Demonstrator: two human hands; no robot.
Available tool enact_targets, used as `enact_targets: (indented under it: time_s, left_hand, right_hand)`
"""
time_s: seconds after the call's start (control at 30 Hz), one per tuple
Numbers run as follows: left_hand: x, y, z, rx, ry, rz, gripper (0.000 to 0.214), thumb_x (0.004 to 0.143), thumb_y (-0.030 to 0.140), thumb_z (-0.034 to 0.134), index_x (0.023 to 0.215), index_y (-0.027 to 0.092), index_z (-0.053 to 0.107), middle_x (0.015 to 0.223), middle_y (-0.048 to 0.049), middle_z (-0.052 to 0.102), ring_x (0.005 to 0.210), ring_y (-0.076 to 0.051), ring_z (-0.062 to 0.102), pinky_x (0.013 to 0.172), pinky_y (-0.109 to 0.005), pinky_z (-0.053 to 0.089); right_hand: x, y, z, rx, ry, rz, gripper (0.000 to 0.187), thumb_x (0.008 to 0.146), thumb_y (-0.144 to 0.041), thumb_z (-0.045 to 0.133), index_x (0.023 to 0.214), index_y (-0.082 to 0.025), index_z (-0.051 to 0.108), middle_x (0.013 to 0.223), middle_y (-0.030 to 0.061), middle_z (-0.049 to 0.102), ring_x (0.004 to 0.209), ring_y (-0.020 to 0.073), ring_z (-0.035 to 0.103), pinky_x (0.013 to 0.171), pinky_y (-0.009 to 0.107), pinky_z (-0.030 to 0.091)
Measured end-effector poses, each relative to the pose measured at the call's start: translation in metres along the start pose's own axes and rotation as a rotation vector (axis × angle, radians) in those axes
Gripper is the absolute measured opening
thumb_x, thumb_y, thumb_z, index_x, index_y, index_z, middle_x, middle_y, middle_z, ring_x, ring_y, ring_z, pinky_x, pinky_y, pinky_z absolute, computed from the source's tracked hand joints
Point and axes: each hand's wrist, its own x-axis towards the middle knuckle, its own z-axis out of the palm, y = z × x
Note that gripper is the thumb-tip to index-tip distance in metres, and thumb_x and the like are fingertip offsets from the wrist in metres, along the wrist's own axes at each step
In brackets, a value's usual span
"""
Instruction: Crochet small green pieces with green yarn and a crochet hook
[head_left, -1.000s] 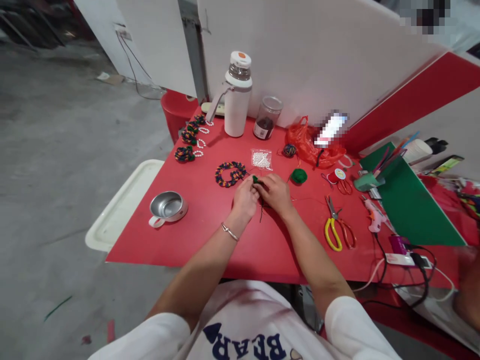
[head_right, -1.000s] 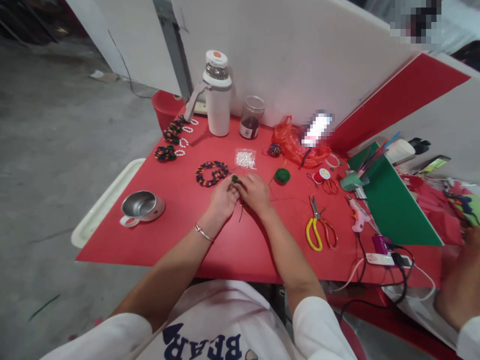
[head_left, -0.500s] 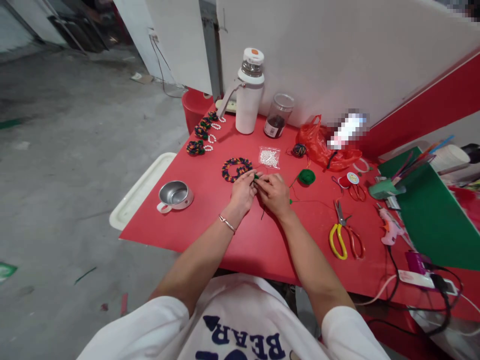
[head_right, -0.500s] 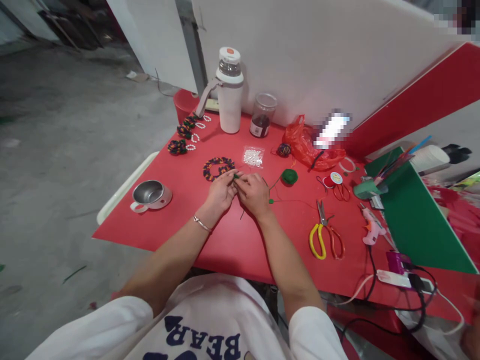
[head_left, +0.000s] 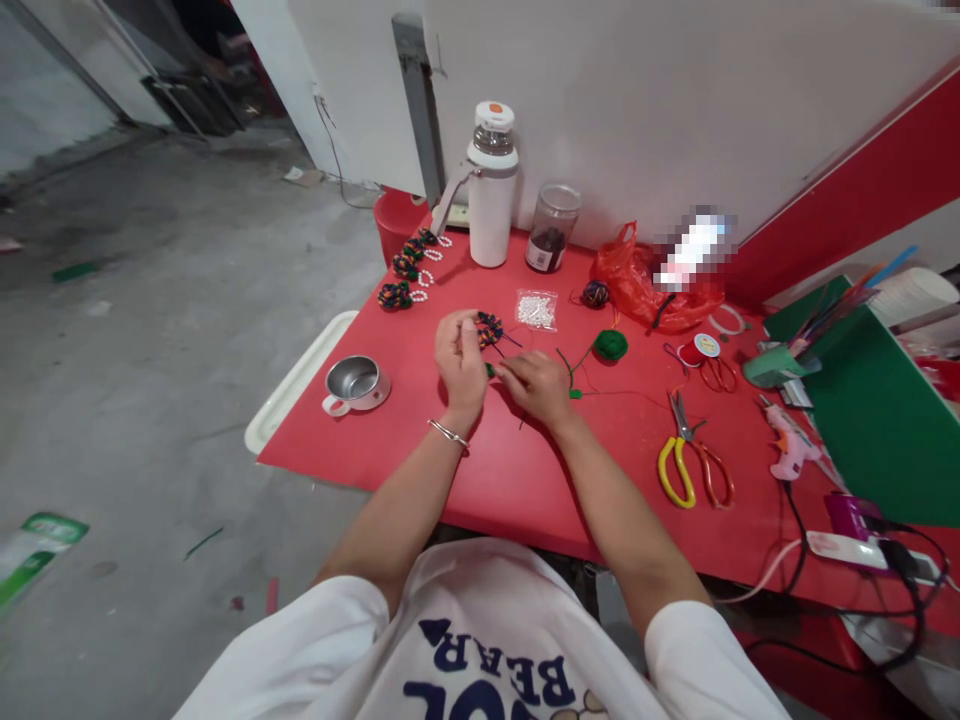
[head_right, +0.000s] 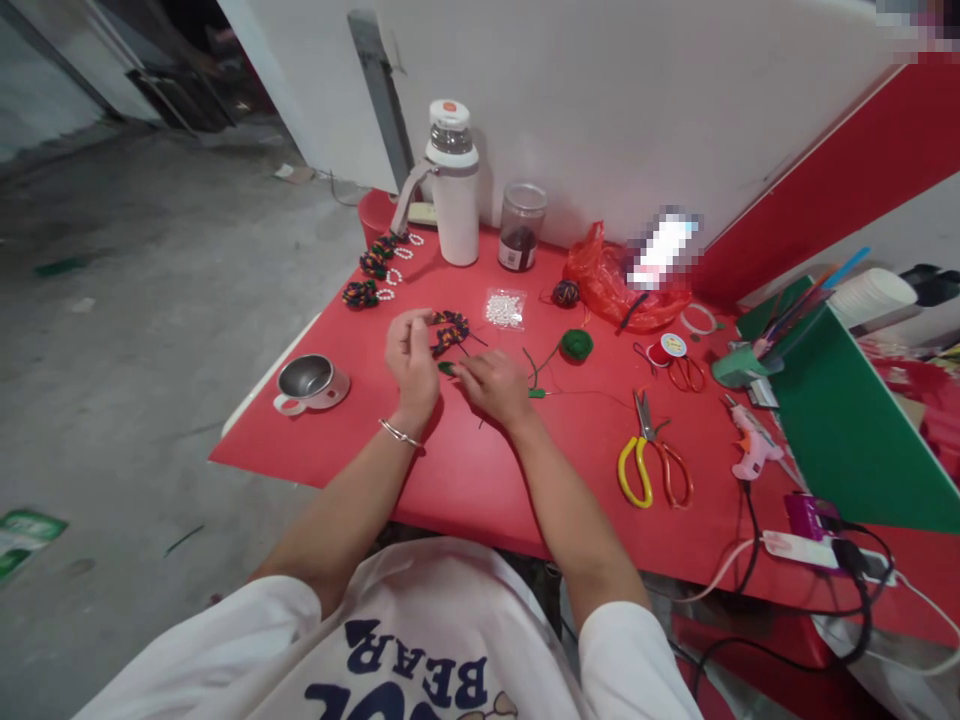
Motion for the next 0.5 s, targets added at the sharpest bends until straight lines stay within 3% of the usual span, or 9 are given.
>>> enact_targets:
  time_s: [0.13,0.2,0.3,0.4,0.5]
  left_hand:
    - [-0.036,0.012,0.008,0.081,-0.445,0.33,0.024,0.102,0.032,0.054,0.104,0.02,0.074,0.105,-0.0102,0.075,0.105,-0.022,0.068,0.101,-0.041,0.052]
    - [-0.057,0.016,0.014,0.044,-0.633,0.412,0.023,0.101,0.028,0.054,0.1,0.019,0.075,0.105,-0.012,0.076,0.101,-0.021,0.07,0.094,-0.038,0.056]
    - [-0.078,0.017,0.019,0.02,-0.853,0.425,0.022,0.1,0.025,0.054,0.104,0.018,0.075,0.111,-0.014,0.076,0.102,-0.022,0.071,0.093,-0.037,0.057]
    - [-0.084,0.015,0.019,0.014,-0.911,0.382,0.017,0.097,0.022,0.059,0.1,0.017,0.075,0.108,-0.0137,0.076,0.098,-0.022,0.072,0.089,-0.036,0.058]
    - [-0.081,0.011,0.019,0.014,-0.851,0.277,0.017,0.095,0.017,0.059,0.094,0.018,0.075,0.1,-0.0106,0.076,0.09,-0.019,0.072,0.084,-0.033,0.058]
  right_hand:
    - [-0.004,0.021,-0.015,-0.043,0.244,0.236,0.035,0.105,-0.041,0.05,0.103,-0.022,0.079,0.089,0.0074,0.078,0.081,0.0194,0.069,0.078,0.031,0.052]
    - [-0.006,0.035,-0.025,-0.105,0.358,0.355,0.039,0.105,-0.044,0.048,0.099,-0.022,0.079,0.084,0.0061,0.076,0.077,0.0187,0.067,0.077,0.031,0.052]
    - [-0.011,0.057,-0.044,-0.223,0.491,0.483,0.038,0.104,-0.043,0.048,0.101,-0.021,0.078,0.089,0.0079,0.075,0.082,0.0197,0.065,0.083,0.033,0.051]
    - [-0.018,0.076,-0.062,-0.322,0.568,0.589,0.036,0.102,-0.039,0.05,0.11,-0.017,0.076,0.093,0.012,0.073,0.09,0.0227,0.062,0.091,0.038,0.05]
    - [-0.024,0.09,-0.073,-0.369,0.59,0.631,0.038,0.097,-0.039,0.057,0.122,-0.013,0.071,0.107,0.0167,0.071,0.101,0.026,0.061,0.099,0.042,0.049]
